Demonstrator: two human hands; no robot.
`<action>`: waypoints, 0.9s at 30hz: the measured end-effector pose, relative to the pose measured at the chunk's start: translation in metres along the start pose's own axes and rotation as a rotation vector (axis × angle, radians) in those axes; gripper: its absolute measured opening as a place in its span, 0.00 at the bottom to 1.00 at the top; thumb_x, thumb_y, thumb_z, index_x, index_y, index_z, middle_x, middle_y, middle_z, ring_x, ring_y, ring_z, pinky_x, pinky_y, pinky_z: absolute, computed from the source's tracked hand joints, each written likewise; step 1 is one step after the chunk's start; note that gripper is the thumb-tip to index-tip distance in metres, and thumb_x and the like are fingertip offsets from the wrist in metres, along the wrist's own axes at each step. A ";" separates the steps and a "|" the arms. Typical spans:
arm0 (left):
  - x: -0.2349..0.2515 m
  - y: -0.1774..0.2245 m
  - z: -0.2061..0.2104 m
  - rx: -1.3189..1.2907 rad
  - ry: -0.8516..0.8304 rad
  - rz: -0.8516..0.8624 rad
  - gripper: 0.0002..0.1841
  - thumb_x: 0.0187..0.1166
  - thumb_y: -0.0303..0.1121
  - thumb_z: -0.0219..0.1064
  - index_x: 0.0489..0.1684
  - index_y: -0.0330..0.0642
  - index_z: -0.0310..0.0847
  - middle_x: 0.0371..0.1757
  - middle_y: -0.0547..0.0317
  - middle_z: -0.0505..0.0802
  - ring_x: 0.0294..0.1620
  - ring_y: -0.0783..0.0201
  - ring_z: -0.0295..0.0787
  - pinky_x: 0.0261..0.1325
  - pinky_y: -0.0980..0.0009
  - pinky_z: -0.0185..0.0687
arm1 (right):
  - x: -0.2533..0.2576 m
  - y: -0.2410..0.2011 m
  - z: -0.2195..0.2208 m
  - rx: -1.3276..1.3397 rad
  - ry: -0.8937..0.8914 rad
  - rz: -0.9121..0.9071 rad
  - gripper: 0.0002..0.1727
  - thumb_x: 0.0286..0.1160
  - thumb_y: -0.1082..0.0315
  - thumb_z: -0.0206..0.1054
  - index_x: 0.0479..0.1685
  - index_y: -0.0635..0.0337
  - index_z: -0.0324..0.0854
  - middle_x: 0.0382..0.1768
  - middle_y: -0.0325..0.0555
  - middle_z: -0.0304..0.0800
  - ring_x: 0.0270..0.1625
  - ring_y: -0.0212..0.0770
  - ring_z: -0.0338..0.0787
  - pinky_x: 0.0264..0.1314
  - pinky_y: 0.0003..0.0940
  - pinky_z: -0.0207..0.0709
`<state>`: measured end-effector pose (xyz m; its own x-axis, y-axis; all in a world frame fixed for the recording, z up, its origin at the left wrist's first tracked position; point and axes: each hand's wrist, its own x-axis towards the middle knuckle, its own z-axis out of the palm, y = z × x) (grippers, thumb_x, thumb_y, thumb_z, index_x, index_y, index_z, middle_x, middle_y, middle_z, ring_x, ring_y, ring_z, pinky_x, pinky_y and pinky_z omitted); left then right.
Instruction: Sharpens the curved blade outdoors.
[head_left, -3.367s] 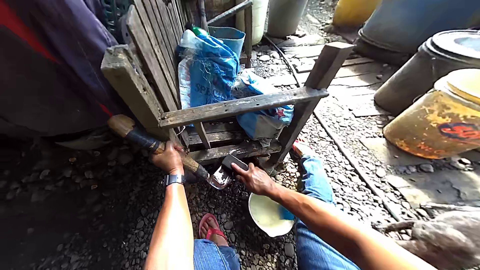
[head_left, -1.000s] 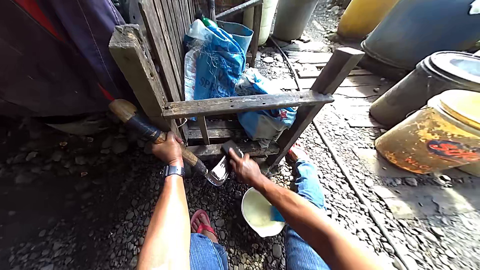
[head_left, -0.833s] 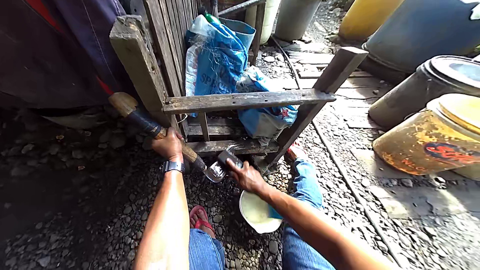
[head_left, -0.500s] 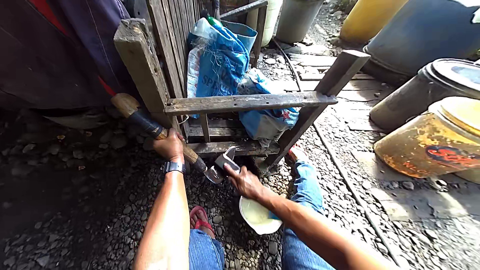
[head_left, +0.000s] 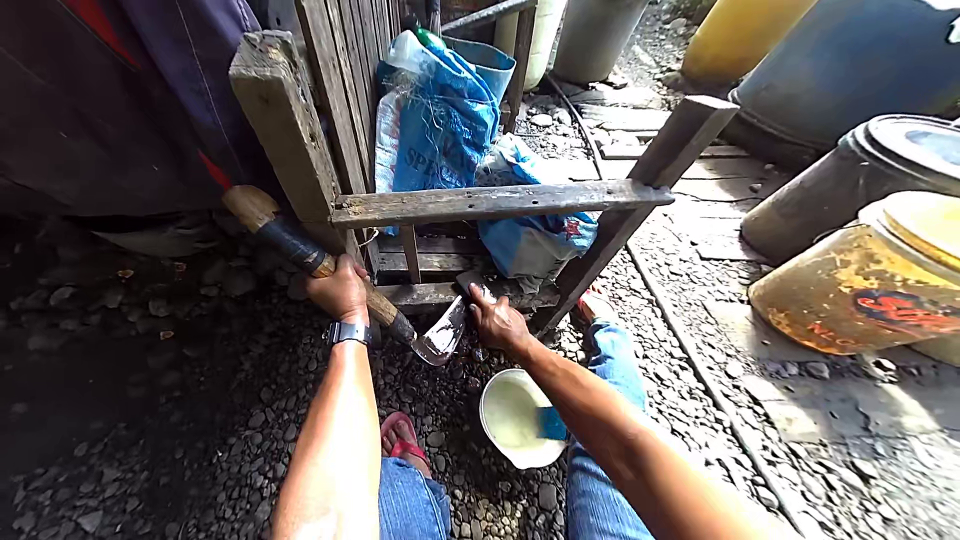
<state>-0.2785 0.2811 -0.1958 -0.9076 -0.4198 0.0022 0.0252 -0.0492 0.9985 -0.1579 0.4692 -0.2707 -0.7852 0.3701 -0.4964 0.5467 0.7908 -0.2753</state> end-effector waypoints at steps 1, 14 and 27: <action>0.000 0.000 0.000 -0.001 0.003 0.004 0.09 0.76 0.21 0.66 0.48 0.35 0.72 0.19 0.61 0.84 0.14 0.67 0.85 0.22 0.70 0.87 | -0.001 -0.002 0.000 0.013 0.000 0.024 0.34 0.95 0.45 0.37 0.98 0.29 0.36 0.81 0.76 0.67 0.66 0.71 0.86 0.66 0.62 0.79; 0.001 0.000 0.002 0.008 0.004 0.039 0.08 0.75 0.20 0.65 0.46 0.32 0.73 0.17 0.60 0.83 0.13 0.67 0.84 0.21 0.70 0.87 | -0.015 0.002 0.015 0.022 0.043 -0.049 0.33 0.95 0.46 0.40 0.98 0.32 0.41 0.75 0.79 0.72 0.61 0.73 0.87 0.62 0.63 0.80; 0.001 0.001 0.003 -0.032 0.016 0.047 0.07 0.76 0.18 0.64 0.46 0.32 0.71 0.16 0.61 0.82 0.11 0.68 0.84 0.20 0.72 0.87 | -0.033 0.021 0.026 -0.024 -0.027 -0.213 0.33 0.94 0.47 0.45 0.98 0.29 0.43 0.74 0.81 0.70 0.61 0.74 0.86 0.64 0.64 0.79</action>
<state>-0.2804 0.2835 -0.1951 -0.8983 -0.4368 0.0477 0.0809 -0.0577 0.9951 -0.1131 0.4604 -0.2815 -0.8740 0.1806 -0.4512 0.3620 0.8613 -0.3564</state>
